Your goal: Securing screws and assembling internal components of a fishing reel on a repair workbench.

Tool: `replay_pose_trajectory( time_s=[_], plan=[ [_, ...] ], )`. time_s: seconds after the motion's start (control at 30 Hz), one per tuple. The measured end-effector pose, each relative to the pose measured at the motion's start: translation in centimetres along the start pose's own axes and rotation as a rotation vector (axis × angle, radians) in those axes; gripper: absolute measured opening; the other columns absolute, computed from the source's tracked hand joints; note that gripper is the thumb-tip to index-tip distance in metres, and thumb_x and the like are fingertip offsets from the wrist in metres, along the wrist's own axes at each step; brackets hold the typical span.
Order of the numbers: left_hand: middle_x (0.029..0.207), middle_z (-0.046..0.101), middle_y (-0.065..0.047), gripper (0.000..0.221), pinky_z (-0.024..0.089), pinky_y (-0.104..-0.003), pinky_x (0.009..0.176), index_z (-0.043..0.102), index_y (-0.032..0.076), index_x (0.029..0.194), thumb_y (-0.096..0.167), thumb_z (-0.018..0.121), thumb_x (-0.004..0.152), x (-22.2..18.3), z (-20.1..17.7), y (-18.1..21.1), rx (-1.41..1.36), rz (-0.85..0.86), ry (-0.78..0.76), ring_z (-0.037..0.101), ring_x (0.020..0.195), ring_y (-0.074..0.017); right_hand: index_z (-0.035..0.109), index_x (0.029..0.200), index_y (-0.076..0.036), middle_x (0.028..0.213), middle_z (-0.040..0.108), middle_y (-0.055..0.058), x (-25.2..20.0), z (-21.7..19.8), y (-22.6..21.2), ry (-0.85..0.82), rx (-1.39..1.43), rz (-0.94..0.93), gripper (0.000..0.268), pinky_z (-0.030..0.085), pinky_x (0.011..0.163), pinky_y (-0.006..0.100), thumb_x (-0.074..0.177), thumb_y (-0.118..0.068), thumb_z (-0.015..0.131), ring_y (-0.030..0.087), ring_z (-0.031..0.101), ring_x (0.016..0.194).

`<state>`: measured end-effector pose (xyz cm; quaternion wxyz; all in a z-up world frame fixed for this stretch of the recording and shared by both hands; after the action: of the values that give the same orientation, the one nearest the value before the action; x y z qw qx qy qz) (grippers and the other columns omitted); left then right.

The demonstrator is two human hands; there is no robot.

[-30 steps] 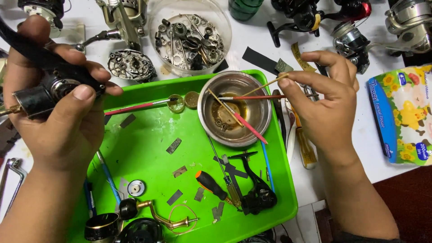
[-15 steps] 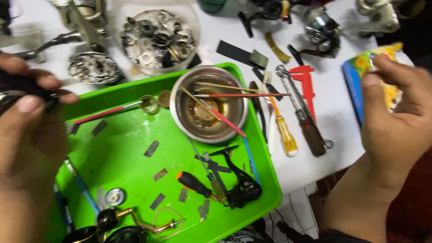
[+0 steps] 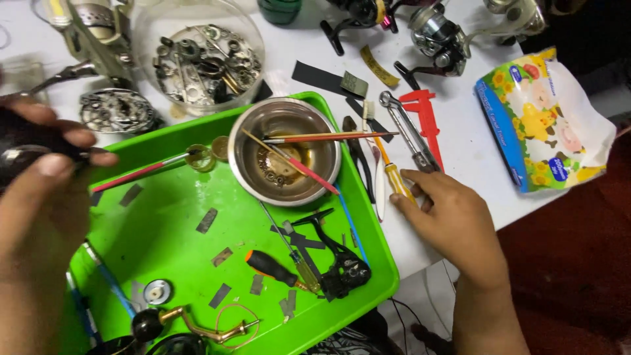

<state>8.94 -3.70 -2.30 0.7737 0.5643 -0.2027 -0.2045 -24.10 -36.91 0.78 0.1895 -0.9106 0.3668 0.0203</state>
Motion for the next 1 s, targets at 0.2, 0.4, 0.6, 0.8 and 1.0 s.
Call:
replay_pose_trajectory(
  time_s=[0.2,0.4,0.6,0.8,1.0],
  plan=[
    [0.121,0.056,-0.007,0.077,0.068,-0.032,0.085,0.035,0.006,0.158,0.011,0.071,0.090,-0.1,4.0,3.9,-0.011,0.148,-0.029,0.067,0.104,-0.0212,0.070,0.124,-0.020,0.114,0.075,0.007,0.9,1.3,0.4,0.002,-0.158,0.059,0.044,0.051,0.086,0.048,0.087,-0.040,0.061,0.036,0.069,0.103],
    [0.120,0.059,-0.013,0.071,0.068,-0.040,0.091,0.037,0.002,0.152,0.001,0.068,0.088,0.1,5.8,4.9,0.039,0.116,-0.095,0.069,0.107,-0.0272,0.077,0.118,-0.009,0.110,0.077,0.010,1.1,1.1,6.1,0.199,-0.073,0.034,0.042,0.049,0.093,0.040,0.082,-0.030,0.068,0.029,0.070,0.101],
    [0.119,0.064,-0.011,0.074,0.068,-0.042,0.099,0.037,0.001,0.153,0.003,0.073,0.088,0.1,6.8,5.3,-0.018,0.116,-0.185,0.069,0.113,-0.0267,0.072,0.136,-0.007,0.114,0.069,0.014,1.4,-0.8,18.3,0.525,0.168,0.087,0.032,0.049,0.089,0.041,0.106,-0.002,0.061,0.029,0.063,0.099],
    [0.121,0.067,-0.007,0.072,0.062,-0.038,0.107,0.042,0.005,0.152,0.014,0.076,0.089,0.2,6.9,5.5,0.080,0.189,-0.207,0.073,0.112,-0.0233,0.053,0.144,-0.002,0.140,0.055,0.021,4.4,-1.5,14.2,0.401,0.450,-0.279,0.046,0.043,0.112,0.045,0.104,-0.025,0.053,0.036,0.057,0.124],
    [0.122,0.063,-0.009,0.076,0.062,-0.036,0.106,0.041,0.004,0.151,0.013,0.080,0.086,-0.2,8.0,4.9,0.124,0.199,-0.293,0.071,0.113,-0.0237,0.074,0.129,-0.001,0.105,0.070,0.018,-3.5,-7.2,-15.9,0.359,0.078,-0.487,0.041,0.046,0.075,0.034,0.088,-0.010,0.074,0.026,0.062,0.084]
  ],
)
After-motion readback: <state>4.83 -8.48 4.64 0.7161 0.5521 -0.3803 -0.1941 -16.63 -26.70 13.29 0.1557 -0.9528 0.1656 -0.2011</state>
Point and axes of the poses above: each hand's wrist, its own x-axis towards the middle knuckle, its own z-axis out of the palm, y = z × x, the point moved 9 cm from there along x, towards the middle knuckle
